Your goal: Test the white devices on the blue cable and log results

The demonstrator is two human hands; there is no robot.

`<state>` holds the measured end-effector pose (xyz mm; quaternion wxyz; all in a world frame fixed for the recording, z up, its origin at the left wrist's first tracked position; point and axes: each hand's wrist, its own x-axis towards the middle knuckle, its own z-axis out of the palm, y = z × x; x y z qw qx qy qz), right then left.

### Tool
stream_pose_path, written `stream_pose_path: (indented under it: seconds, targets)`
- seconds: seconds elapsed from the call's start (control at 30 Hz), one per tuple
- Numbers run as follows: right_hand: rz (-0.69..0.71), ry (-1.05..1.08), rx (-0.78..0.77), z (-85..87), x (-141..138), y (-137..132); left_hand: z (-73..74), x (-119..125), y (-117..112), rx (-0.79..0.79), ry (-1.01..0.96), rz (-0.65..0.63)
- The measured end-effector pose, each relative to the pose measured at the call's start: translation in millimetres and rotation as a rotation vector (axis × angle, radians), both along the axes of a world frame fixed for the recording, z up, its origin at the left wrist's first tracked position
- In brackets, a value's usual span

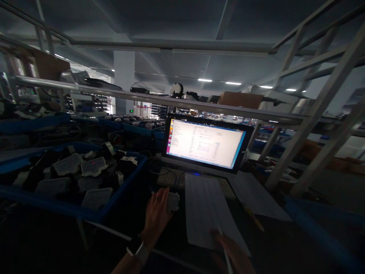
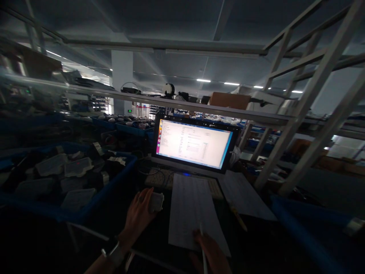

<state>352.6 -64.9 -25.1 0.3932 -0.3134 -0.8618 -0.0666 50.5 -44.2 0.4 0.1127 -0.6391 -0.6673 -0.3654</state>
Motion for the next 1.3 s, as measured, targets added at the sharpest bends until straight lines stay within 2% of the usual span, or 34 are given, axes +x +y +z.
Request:
stream_pose_path:
  seconds: [0.17, 0.33, 0.5, 0.63, 0.73, 0.83, 0.93, 1.07, 1.17, 1.3]
  targets:
    - [0.001, -0.003, 0.024, -2.4, -5, 0, -1.5, 7, -1, 0.021, 0.057, 0.011]
    - [-0.050, -0.038, -0.050, -3.8, -7, 2, -9.9, -12, -16, 0.113, 0.168, -0.112]
    - [-0.036, 0.000, -0.015, -9.7, -6, 2, -11.4, -19, -16, 0.167, 0.188, -0.201]
    - [-0.064, 0.058, -0.154, -4.8, -3, 0, -14.6, -22, -7, 0.230, 0.160, -0.290]
    - [-0.150, 0.214, -0.346, 7.5, 1, 5, -19.6, -27, 2, 0.178, 0.162, -0.322]
    - [-0.235, 0.434, -0.468, 16.5, 13, 20, -22.0, -31, 13, 0.099, 0.174, -0.303]
    - [-0.316, 0.752, -0.539, 15.5, 30, 39, -22.0, -31, 22, 0.112, 0.206, -0.297]
    - [-0.439, 1.231, -0.622, 6.3, 51, 55, -23.2, -28, 27, 0.219, 0.214, -0.277]
    - [-0.463, 1.337, -0.626, 2.4, 54, 56, -24.8, -25, 27, 0.267, 0.213, -0.277]
    - [-0.460, 1.312, -0.692, 4.0, 48, 50, -24.6, -22, 26, 0.292, 0.210, -0.254]
